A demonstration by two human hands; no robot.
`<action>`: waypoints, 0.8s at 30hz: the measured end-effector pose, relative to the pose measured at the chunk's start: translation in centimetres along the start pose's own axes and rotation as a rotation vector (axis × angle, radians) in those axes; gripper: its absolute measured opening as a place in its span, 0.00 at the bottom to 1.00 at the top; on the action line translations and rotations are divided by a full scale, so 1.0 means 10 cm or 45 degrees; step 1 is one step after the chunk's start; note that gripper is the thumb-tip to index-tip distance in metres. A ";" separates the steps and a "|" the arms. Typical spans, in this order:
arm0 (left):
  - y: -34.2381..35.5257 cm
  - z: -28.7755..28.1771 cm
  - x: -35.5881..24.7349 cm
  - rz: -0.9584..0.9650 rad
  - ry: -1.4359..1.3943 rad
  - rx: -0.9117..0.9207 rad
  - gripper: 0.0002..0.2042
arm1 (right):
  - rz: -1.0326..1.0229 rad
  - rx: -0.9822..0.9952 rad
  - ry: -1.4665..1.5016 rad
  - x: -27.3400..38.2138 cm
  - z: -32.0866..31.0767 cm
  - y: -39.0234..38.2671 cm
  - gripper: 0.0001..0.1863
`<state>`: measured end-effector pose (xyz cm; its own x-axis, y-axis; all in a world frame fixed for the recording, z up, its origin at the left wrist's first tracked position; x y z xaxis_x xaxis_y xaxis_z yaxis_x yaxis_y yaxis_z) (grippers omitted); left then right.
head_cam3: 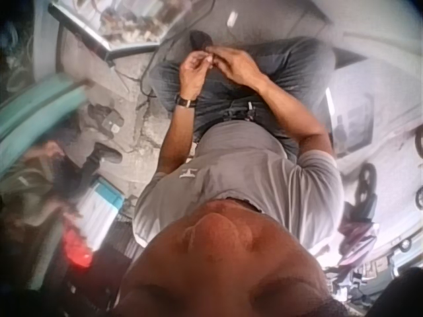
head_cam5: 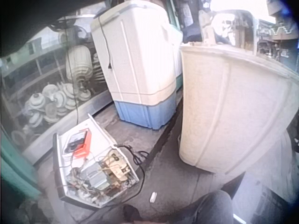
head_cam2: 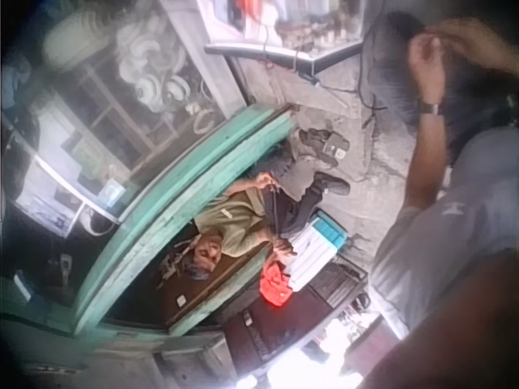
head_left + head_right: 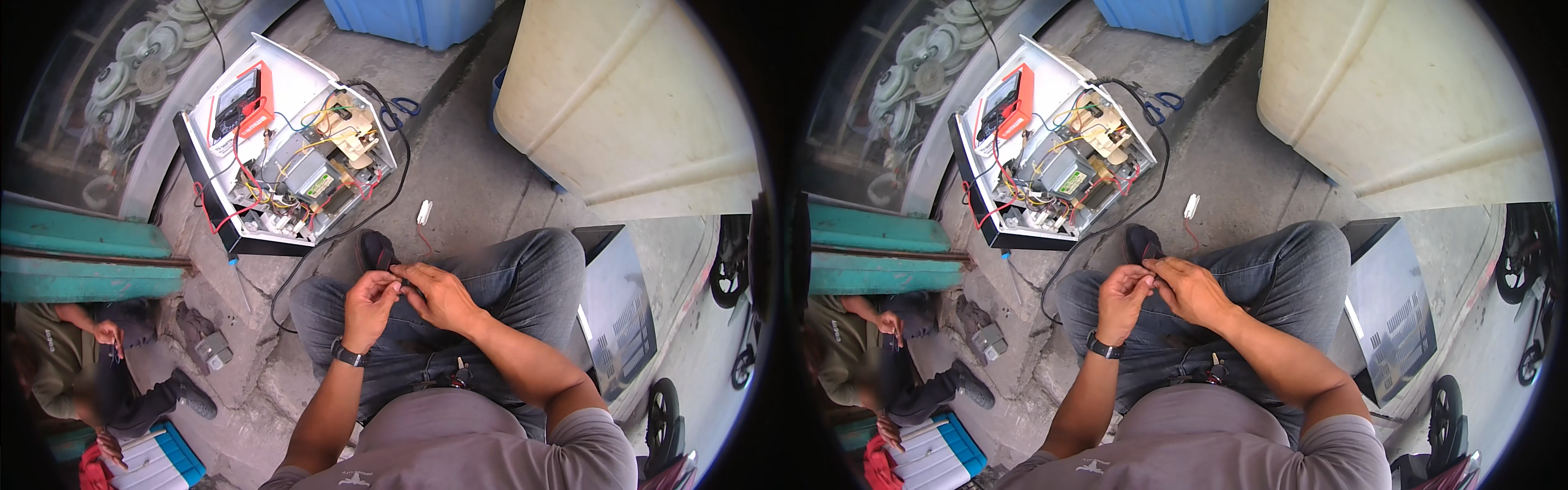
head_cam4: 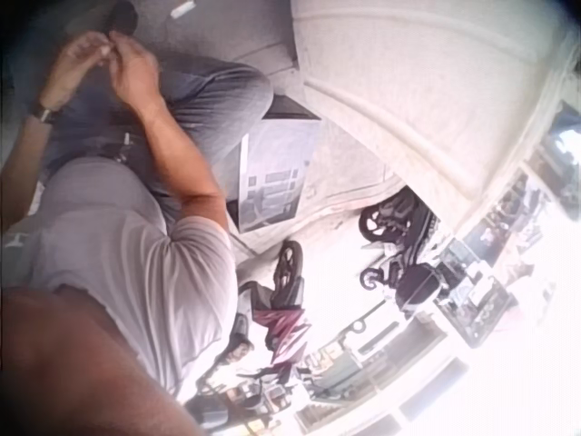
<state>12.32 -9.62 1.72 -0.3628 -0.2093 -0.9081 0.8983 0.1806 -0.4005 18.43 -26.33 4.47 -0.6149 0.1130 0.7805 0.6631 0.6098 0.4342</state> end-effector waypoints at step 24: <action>-0.03 0.08 -0.07 0.027 0.124 0.110 0.05 | 0.907 -0.269 1.626 -0.30 0.11 -0.16 0.11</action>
<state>12.52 -10.28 2.61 -0.3624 -0.1115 -0.9253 0.9223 0.1000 -0.3733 18.74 -26.83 0.94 0.5695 -0.4872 0.6620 0.7745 0.5879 -0.2336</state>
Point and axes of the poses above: each hand's wrist, its own y-axis towards the middle knuckle, its own z-axis out of the palm, x = y × z, the point moved 3 cm from there along y, towards the middle knuckle, and after that the axes turned 10 degrees about -z, right-handed, at the moved point
